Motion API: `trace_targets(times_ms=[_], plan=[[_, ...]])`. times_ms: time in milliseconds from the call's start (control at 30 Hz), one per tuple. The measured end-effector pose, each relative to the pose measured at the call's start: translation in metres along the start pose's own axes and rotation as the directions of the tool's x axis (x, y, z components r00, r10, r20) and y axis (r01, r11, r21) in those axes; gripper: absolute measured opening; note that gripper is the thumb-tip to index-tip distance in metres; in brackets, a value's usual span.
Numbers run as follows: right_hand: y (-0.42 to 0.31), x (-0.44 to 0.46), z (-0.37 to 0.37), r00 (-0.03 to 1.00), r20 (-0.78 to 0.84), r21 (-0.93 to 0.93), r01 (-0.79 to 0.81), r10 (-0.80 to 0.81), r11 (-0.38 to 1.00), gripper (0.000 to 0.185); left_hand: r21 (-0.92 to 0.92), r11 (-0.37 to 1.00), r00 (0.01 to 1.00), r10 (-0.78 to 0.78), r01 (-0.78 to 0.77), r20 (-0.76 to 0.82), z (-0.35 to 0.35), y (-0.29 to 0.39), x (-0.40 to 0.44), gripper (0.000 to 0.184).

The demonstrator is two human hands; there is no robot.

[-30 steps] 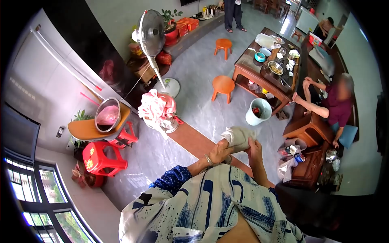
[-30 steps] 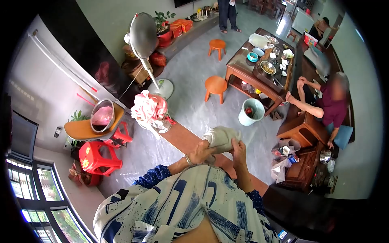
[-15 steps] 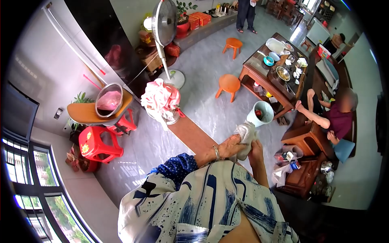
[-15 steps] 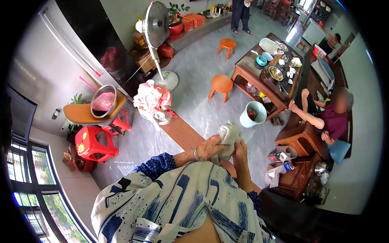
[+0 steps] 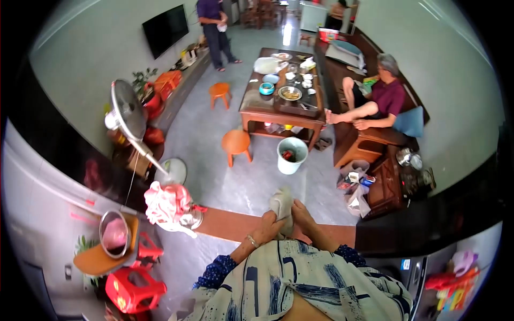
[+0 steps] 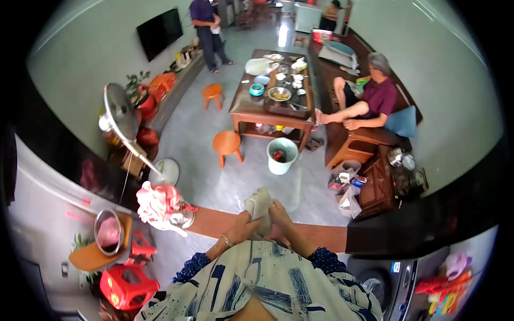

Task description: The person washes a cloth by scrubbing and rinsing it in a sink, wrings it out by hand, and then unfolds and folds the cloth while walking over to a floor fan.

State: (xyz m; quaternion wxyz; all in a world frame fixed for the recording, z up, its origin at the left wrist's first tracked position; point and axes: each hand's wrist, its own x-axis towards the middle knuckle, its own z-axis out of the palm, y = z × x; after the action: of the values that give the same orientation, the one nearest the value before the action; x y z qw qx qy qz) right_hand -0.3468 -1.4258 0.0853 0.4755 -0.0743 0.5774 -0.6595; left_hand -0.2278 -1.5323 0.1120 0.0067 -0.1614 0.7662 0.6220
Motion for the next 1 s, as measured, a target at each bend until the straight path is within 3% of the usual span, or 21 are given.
trace_targets(times_ms=[67,100,167,233,333,533,633,767,833,933,1000], plan=[[-0.005,-0.009,0.000,0.997,-0.075,0.069,-0.030,0.035,0.997,0.038,0.025,1.000,1.000,0.014,-0.013,-0.020,0.007,-0.010,0.008,0.041],[-0.003,-0.007,-0.007,0.996,-0.090,0.079,-0.016,0.024,0.997,0.038,-0.016,0.995,0.995,0.100,-0.100,-0.018,0.010,-0.016,0.013,0.041],[0.002,-0.004,-0.024,0.993,-0.108,-0.053,-0.043,0.037,0.998,0.041,-0.040,0.991,0.991,0.131,-0.130,0.027,0.012,-0.020,0.023,0.040],[0.002,-0.008,-0.036,0.991,-0.133,-0.070,0.001,-0.010,0.998,0.041,-0.071,0.987,0.985,0.152,-0.146,0.082,0.016,-0.016,0.029,0.040],[0.001,-0.006,-0.055,0.981,-0.183,-0.102,0.050,-0.068,0.994,0.040,-0.303,0.935,0.966,0.228,-0.182,0.123,0.017,0.022,0.035,0.039],[-0.004,-0.016,-0.073,0.964,-0.192,-0.154,0.156,-0.185,0.976,0.039,-0.197,0.968,0.951,0.200,-0.154,0.237,0.024,0.028,0.052,0.040],[0.006,-0.017,-0.076,0.967,-0.160,-0.149,0.175,-0.199,0.973,0.036,-0.323,0.922,0.952,0.270,-0.213,0.143,0.039,0.006,0.055,0.035],[0.017,-0.011,-0.073,0.994,-0.091,-0.095,0.051,-0.059,0.994,0.036,-0.254,0.947,0.960,0.239,-0.196,0.149,0.034,0.004,0.052,0.033],[0.020,-0.007,-0.073,0.996,-0.059,-0.081,0.064,-0.069,0.995,0.037,-0.203,0.973,0.962,0.159,-0.114,0.222,0.028,0.009,0.051,0.038],[0.031,0.003,-0.071,0.995,-0.005,-0.064,0.101,-0.101,0.993,0.035,-0.084,0.992,0.977,0.103,-0.089,0.186,0.023,0.001,0.051,0.038],[0.023,0.003,-0.064,0.988,-0.051,-0.135,0.137,-0.145,0.981,0.032,-0.037,0.990,0.978,0.142,-0.138,0.151,0.022,0.005,0.048,0.037]])
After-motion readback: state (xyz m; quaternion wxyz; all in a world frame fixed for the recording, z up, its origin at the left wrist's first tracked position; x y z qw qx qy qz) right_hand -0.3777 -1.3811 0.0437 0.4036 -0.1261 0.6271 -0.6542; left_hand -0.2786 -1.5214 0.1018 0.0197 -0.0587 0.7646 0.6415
